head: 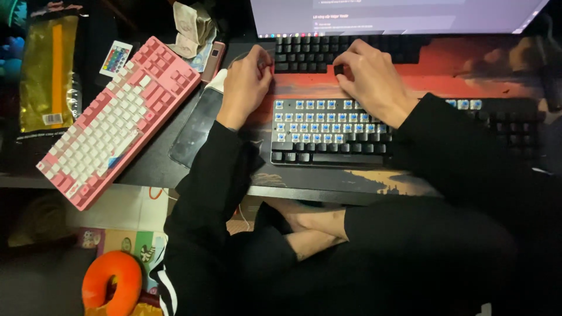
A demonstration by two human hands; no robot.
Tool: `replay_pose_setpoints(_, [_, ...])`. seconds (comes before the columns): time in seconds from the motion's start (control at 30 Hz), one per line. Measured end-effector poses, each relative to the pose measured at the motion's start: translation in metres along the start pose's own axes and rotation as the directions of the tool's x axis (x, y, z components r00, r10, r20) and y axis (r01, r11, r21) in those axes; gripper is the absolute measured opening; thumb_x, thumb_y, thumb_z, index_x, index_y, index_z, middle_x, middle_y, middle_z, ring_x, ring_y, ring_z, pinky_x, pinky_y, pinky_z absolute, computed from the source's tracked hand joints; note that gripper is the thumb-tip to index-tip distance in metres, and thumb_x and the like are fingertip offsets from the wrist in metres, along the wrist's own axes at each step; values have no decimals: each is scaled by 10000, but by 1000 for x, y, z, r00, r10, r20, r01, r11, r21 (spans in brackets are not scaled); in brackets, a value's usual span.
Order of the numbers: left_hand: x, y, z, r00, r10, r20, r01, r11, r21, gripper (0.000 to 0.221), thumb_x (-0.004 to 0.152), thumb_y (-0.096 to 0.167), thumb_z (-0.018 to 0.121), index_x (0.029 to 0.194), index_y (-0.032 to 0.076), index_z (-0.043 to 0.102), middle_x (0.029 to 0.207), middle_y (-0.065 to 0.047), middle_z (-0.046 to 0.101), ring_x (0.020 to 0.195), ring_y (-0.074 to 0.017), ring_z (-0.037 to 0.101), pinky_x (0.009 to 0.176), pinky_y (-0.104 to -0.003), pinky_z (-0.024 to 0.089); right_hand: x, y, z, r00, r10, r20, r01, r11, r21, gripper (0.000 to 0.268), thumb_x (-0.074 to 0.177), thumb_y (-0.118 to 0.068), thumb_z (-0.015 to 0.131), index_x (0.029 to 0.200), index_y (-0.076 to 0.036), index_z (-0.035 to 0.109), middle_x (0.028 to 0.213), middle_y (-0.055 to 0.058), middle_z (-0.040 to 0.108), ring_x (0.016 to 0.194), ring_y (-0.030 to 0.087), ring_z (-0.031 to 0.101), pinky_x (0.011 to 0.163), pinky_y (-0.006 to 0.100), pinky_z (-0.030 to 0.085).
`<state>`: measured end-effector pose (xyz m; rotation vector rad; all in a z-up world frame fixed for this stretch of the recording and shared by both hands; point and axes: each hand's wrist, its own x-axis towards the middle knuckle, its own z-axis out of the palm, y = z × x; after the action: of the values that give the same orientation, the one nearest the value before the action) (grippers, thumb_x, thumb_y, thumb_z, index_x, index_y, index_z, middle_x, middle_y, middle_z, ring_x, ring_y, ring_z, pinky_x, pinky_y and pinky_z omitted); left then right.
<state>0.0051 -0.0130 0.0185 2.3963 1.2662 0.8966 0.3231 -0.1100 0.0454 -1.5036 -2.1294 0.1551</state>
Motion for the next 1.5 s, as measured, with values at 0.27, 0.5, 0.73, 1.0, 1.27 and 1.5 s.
replay_pose_setpoints(0.27, [2,1,0,1000,-3,-5,3,1000,3,164,1022,62,784,1179,89,742,910,-57,823,706,-283,741,663,-468,564,8,-2,5,1000,-18,-20,19,1000,25,263,1039,39,875,1284,135,891,1133,223,797,816,336,771,748,451,674])
replay_pose_setpoints(0.5, [0,-6,5,998,46,-36,-46,999,16,196,1014,58,787,1199,81,726,934,-64,828,718,-298,747,661,-471,558,5,3,9,997,-66,-51,69,996,60,281,1031,68,870,1304,127,837,1064,187,775,789,309,721,750,445,626])
replay_pose_setpoints(0.73, [1,-6,6,997,56,-46,-56,998,8,186,1008,60,775,1185,91,728,945,-66,831,753,-326,755,677,-487,565,6,6,11,996,-74,-53,76,996,41,223,1029,66,879,1241,105,824,1060,179,769,788,302,712,741,443,620])
replay_pose_setpoints(1.0, [3,-8,5,996,87,-30,-85,995,43,200,1019,30,793,1205,73,737,906,-51,821,652,-260,697,607,-449,538,7,6,11,996,-64,-64,67,997,35,215,1030,76,892,1231,116,828,1076,184,794,782,288,746,721,412,656])
replay_pose_setpoints(1.27, [10,0,-1,964,-179,197,167,983,76,209,1140,284,751,1313,170,724,1088,-280,852,1164,-610,794,1017,-759,625,-6,-34,-72,943,-93,320,58,992,115,164,1002,-190,841,1073,-42,827,1002,278,834,1051,573,836,908,713,624])
replay_pose_setpoints(1.5, [11,-11,7,939,-270,211,249,961,118,182,1109,330,754,1278,276,716,1076,-195,853,1161,-554,819,1023,-706,664,-24,-61,-107,720,-192,666,108,980,167,338,1110,-401,807,1127,-65,772,1192,215,848,1142,562,825,933,645,665])
